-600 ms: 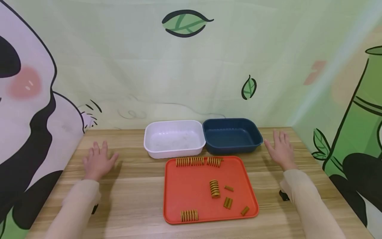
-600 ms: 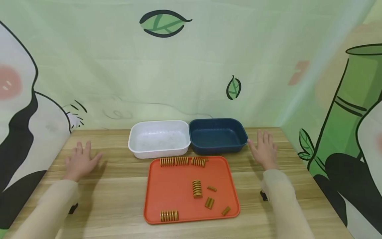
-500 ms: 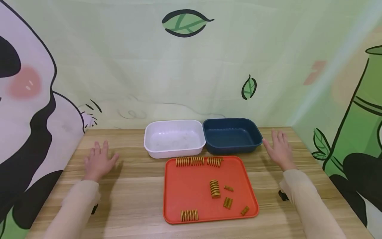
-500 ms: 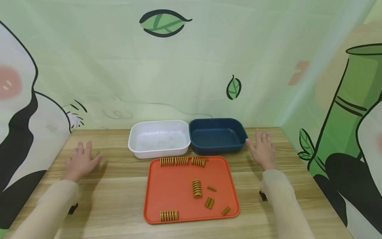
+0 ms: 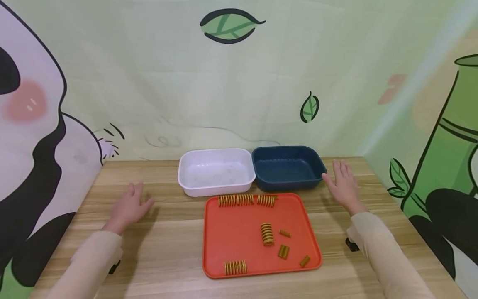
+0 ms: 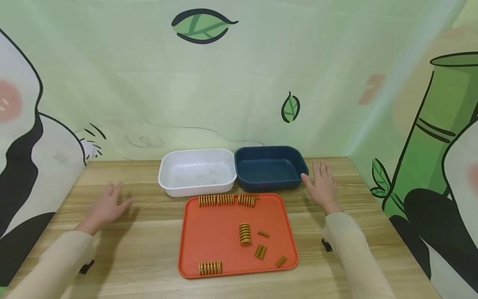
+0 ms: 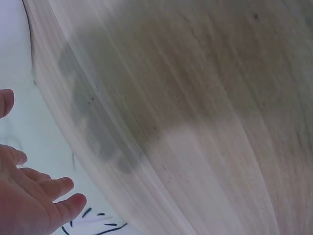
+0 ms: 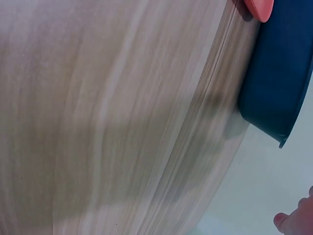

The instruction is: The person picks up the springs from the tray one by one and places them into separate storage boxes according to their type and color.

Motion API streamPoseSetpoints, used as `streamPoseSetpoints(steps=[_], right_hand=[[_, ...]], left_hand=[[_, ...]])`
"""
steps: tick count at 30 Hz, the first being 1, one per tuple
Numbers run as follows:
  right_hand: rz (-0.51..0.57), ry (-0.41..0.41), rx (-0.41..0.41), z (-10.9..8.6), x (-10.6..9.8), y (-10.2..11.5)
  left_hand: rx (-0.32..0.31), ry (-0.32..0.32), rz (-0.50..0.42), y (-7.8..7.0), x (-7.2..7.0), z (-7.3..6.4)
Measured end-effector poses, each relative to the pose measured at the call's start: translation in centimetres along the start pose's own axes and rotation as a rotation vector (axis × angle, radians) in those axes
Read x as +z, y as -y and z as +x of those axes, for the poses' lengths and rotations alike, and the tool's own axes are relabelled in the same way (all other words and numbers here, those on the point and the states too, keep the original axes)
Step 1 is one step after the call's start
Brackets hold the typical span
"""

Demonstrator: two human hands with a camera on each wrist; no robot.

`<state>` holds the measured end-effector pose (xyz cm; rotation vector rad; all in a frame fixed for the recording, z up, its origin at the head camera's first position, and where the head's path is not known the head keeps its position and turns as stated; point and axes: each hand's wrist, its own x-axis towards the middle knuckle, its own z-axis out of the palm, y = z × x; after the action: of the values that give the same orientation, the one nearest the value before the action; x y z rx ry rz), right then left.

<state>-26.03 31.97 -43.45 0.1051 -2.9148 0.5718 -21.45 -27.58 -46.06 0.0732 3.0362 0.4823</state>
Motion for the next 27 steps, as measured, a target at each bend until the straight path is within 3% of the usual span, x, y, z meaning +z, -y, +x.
streamPoseSetpoints(steps=[19,27], right_hand=[[-0.001,-0.012,-0.076,-0.3,0.9,0.6],[-0.002,-0.031,-0.096,-0.7,1.0,0.7]], left_hand=[[0.085,-0.01,-0.009,-3.1,0.8,-0.8],[0.107,-0.022,0.019,-3.5,1.3,-1.2]])
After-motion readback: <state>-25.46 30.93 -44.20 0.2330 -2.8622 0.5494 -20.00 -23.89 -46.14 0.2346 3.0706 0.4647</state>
